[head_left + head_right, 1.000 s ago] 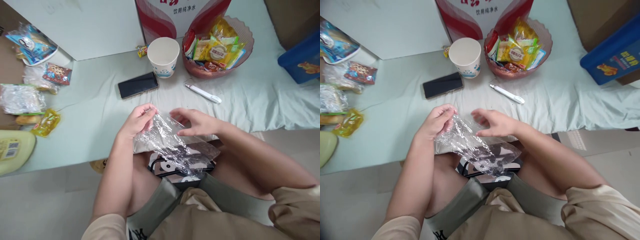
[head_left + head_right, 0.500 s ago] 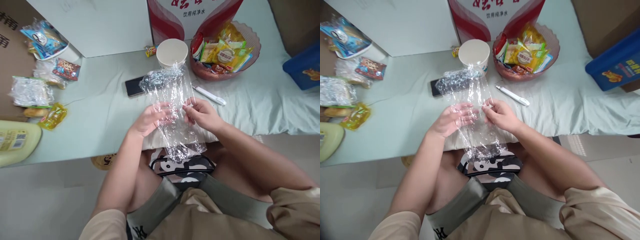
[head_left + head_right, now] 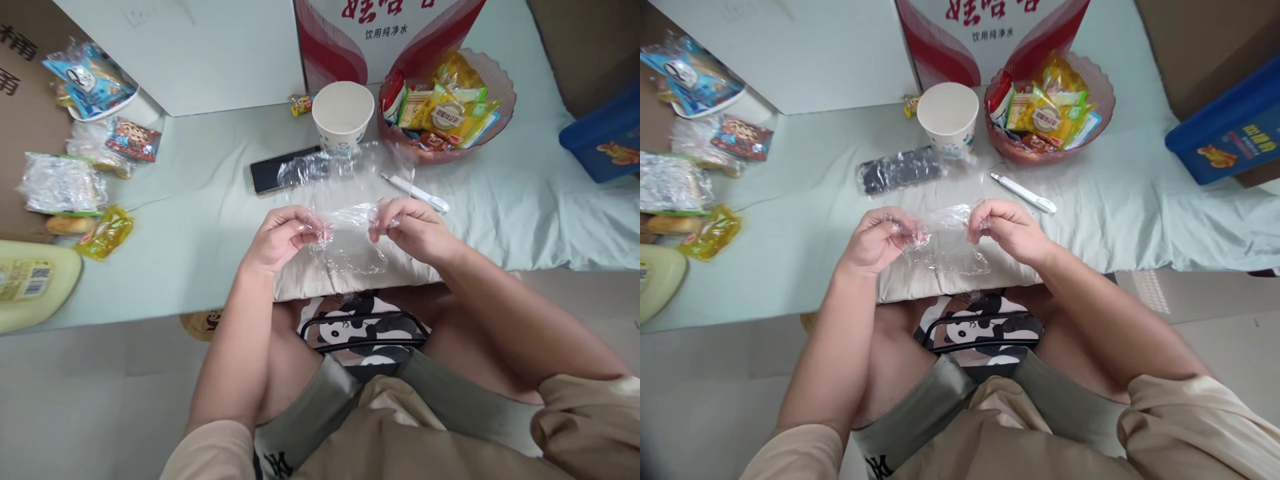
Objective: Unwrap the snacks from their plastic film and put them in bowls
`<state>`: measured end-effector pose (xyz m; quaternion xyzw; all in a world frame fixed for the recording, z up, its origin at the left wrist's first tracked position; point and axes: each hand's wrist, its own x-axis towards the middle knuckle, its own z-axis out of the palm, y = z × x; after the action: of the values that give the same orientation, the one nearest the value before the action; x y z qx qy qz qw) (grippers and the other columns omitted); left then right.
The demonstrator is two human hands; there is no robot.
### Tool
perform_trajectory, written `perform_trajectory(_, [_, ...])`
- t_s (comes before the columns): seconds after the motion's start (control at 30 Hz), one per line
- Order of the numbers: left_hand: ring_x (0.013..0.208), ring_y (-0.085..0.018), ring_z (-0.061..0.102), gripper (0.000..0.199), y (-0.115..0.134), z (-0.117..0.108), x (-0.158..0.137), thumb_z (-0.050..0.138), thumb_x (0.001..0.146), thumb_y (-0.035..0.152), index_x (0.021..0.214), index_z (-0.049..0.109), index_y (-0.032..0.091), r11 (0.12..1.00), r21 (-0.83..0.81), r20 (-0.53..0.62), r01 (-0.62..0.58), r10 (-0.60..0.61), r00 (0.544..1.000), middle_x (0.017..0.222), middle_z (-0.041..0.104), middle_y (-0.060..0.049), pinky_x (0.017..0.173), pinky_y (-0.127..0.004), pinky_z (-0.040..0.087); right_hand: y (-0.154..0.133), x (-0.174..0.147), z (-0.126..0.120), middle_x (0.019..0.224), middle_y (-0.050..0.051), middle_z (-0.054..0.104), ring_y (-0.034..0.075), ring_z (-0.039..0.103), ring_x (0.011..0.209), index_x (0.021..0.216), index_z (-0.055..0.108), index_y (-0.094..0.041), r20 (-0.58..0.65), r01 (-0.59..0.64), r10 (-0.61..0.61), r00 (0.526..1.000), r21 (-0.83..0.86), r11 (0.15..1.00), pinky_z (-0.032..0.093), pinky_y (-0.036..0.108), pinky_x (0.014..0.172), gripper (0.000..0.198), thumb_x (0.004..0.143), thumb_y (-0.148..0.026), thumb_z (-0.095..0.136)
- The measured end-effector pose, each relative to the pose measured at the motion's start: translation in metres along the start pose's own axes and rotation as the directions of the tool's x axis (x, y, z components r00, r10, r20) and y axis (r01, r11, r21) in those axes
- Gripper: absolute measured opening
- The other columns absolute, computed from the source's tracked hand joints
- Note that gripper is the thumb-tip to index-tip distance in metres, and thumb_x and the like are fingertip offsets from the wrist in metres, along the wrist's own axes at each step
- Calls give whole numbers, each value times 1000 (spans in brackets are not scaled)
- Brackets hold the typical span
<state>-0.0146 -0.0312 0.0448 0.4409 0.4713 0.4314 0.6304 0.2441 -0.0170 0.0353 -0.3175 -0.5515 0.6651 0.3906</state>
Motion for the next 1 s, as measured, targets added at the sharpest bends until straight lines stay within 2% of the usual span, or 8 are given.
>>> perform_trajectory(0.1, [74,-23,72,27,-7,-3,9,64,75,44,68,72,19,996,81,4,-23,22,1000,78,76,-10,67,-37,61,4,5,-5,107,9,65,23,66,99,76,63,-21,-34,-92,90,995,-67,994,58,37,82,16,81,-37,63])
perform_trajectory(0.2, [82,-23,72,33,-15,-3,14,64,80,50,72,73,18,948,299,-52,-112,133,990,78,75,-8,73,-33,58,12,12,-11,120,13,63,27,57,129,79,58,-22,-200,-122,83,976,-190,974,56,37,94,25,87,-43,49])
perform_trajectory(0.37, [95,-24,74,42,-17,2,13,58,90,55,70,70,20,859,470,-54,-201,255,965,83,78,-8,91,-37,56,23,16,-16,131,8,60,20,64,113,113,51,-28,-304,-118,20,953,-307,944,56,35,94,28,93,-48,55])
perform_trajectory(0.57, [85,-21,74,32,-14,4,9,78,73,43,71,53,23,932,281,-87,-230,263,961,87,75,-4,82,-35,58,25,14,-14,137,16,57,26,65,106,148,33,-26,-218,-124,32,975,-421,899,59,42,90,87,76,-45,78])
perform_trajectory(0.67, [79,-19,74,47,-12,5,6,83,66,40,98,52,28,973,169,-115,-158,179,977,90,71,1,77,-34,58,18,13,-9,128,14,63,28,64,114,138,46,-24,-137,-79,29,990,-383,921,57,43,97,71,78,-43,78])
perform_trajectory(0.8, [83,-21,74,84,-10,5,8,88,65,44,134,42,35,990,128,-171,-58,79,982,101,71,-2,70,-32,55,6,11,0,97,7,69,21,67,94,94,60,-21,-30,-105,101,994,-227,968,57,40,92,26,85,-42,71])
perform_trajectory(0.9, [96,-24,75,78,-13,4,13,87,66,49,133,50,32,999,26,-115,-43,45,992,116,73,-7,74,-33,55,5,10,3,91,3,69,18,66,85,88,60,-21,-105,-67,55,993,-115,991,57,36,84,21,84,-38,71])
perform_trajectory(1.0, [108,-27,72,52,-16,8,16,87,66,49,105,67,21,1000,-12,57,24,-23,998,113,76,-10,86,-35,55,10,12,3,95,1,68,17,66,86,91,58,-24,-211,-27,19,977,-35,999,57,33,78,18,84,-36,68])
